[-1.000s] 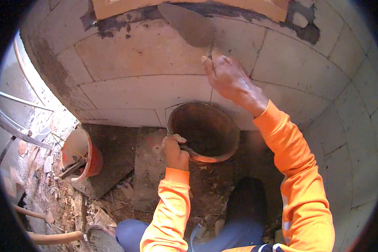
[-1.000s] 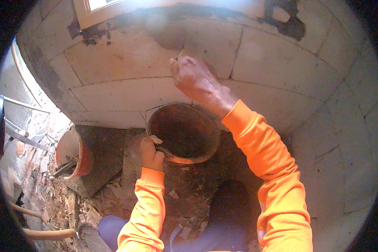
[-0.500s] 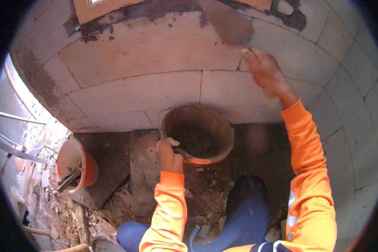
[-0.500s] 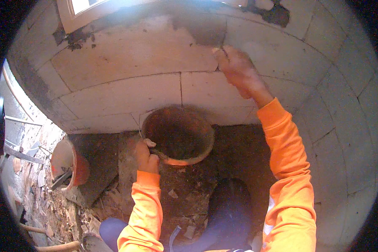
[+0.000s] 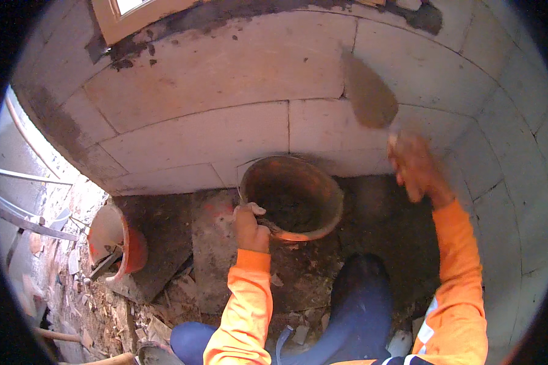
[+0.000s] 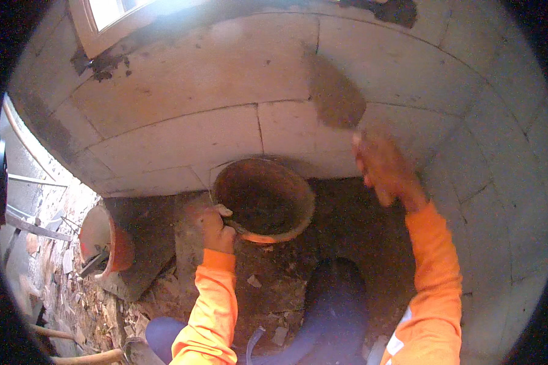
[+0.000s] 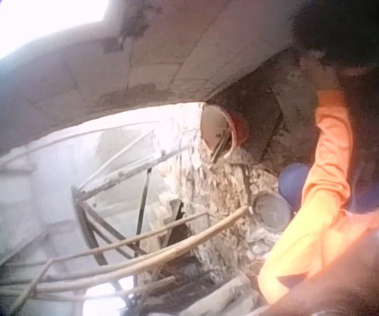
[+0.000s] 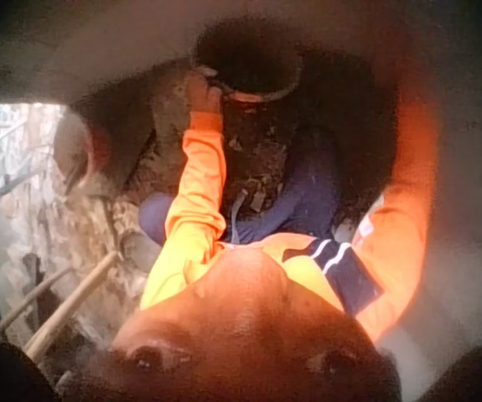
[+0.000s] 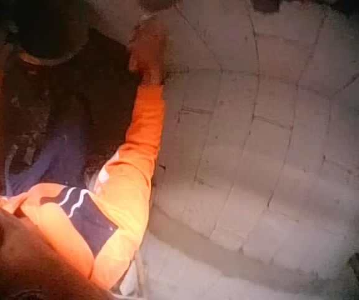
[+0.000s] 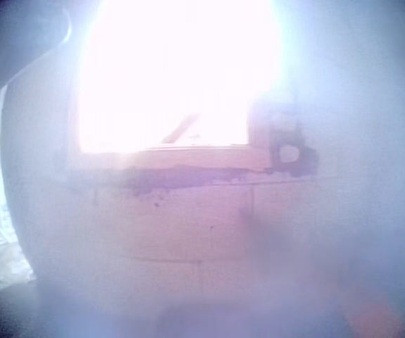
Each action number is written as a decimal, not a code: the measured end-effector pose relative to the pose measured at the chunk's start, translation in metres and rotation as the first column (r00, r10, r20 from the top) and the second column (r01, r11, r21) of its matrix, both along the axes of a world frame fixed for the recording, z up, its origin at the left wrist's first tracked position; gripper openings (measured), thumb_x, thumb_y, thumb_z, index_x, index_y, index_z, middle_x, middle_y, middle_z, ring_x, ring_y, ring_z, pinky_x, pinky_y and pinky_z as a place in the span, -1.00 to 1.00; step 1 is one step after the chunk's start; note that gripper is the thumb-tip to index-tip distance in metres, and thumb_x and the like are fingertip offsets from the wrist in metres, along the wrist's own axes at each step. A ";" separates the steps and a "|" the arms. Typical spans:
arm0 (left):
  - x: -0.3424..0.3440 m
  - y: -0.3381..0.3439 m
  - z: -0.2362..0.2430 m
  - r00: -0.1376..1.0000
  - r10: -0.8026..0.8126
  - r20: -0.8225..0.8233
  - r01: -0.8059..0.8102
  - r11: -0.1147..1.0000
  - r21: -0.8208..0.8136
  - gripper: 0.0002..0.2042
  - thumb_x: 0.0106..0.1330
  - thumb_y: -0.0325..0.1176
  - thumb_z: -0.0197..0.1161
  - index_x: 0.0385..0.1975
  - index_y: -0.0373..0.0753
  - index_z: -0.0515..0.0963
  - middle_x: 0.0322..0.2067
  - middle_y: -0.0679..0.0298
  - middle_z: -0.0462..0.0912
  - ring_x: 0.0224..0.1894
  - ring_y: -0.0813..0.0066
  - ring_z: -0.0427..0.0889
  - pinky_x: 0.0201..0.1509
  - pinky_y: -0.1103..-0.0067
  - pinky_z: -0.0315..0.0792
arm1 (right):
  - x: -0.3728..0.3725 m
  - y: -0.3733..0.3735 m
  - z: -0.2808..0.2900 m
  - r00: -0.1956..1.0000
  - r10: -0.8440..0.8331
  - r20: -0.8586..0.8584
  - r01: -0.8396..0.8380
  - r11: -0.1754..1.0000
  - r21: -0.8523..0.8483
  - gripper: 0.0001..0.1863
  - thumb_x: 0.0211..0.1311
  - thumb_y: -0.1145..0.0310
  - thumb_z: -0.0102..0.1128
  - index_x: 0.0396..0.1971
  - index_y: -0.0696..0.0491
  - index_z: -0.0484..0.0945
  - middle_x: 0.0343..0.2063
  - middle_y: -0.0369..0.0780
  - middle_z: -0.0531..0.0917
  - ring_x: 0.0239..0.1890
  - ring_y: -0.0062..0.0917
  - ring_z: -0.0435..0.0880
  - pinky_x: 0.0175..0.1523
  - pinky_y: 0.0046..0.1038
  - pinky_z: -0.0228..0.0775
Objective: The person applies mortar to the edges of a window frame and the adjacent masonry wall using a trowel.
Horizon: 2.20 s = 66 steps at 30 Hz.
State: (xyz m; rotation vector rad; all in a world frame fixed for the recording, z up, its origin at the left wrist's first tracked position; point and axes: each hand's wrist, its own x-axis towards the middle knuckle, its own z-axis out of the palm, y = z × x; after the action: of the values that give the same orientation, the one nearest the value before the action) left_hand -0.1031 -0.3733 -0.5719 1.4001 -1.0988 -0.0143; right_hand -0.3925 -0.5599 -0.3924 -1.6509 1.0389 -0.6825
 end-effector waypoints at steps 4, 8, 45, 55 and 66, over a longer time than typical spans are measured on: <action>-0.006 -0.002 0.005 0.985 -0.033 -0.169 0.029 0.999 -0.023 -0.70 -0.23 -0.50 -0.03 -0.40 -0.31 0.44 -0.40 0.07 0.46 -0.26 0.09 0.42 -0.07 0.33 0.31 | 0.006 0.049 -0.040 0.846 0.177 -0.503 -0.357 0.889 -0.288 -0.64 0.37 0.08 -0.01 -0.35 0.13 0.44 -0.54 -0.05 0.55 -0.59 -0.14 0.51 -0.43 -0.19 0.38; -0.001 -0.006 -0.006 0.995 0.095 -0.026 -0.096 0.994 -0.043 -0.89 0.05 -0.49 0.01 -0.42 -0.26 0.45 -0.54 0.21 0.48 -0.38 0.34 0.46 -0.15 0.44 0.36 | 0.050 0.062 -0.032 0.872 0.102 -0.478 -0.421 0.654 -0.629 -0.70 0.35 0.19 0.05 -0.22 0.16 0.51 -0.40 0.06 0.62 -0.43 0.00 0.58 -0.30 -0.11 0.41; 0.075 0.056 0.077 0.636 0.027 -0.771 -0.218 0.965 -0.146 -0.78 -0.22 -0.77 0.05 -0.60 -0.28 0.48 -0.65 0.45 0.36 -0.63 0.69 0.26 -0.60 0.64 0.20 | 0.218 0.137 -0.066 0.483 -0.319 -0.816 -0.792 0.238 -0.562 -0.52 0.13 0.20 0.15 0.05 0.07 0.49 -0.15 -0.08 0.61 -0.18 -0.15 0.63 -0.16 -0.15 0.46; 0.126 0.153 0.114 0.914 0.256 -0.316 -0.293 0.953 -0.076 -0.76 -0.28 -0.75 0.06 -0.72 -0.21 0.23 -0.50 0.38 0.54 -0.60 0.64 0.40 -0.56 0.64 0.33 | 0.276 0.172 -0.033 0.606 -0.003 -0.795 -0.789 0.120 -0.602 -0.69 0.01 0.32 0.15 -0.21 0.10 0.54 -0.24 -0.07 0.57 -0.28 -0.25 0.59 -0.24 -0.21 0.38; 0.120 0.216 0.249 0.535 0.173 -0.827 -0.383 0.922 -0.055 -0.81 -0.15 -0.63 0.07 -0.49 -0.24 0.45 -0.61 0.44 0.45 -0.66 0.70 0.35 -0.58 0.76 0.32 | 0.301 0.232 0.088 0.600 -0.033 -0.799 -0.767 0.261 -0.586 -0.74 0.05 0.41 0.12 -0.25 0.20 0.51 -0.41 -0.22 0.49 -0.30 -0.45 0.51 -0.17 -0.23 0.37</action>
State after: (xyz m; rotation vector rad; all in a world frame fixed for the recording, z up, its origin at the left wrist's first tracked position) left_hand 0.0165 -0.1570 -0.3226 1.1257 -0.0699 -0.2693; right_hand -0.0910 -0.3280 -0.3041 -3.2938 0.5260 -0.1835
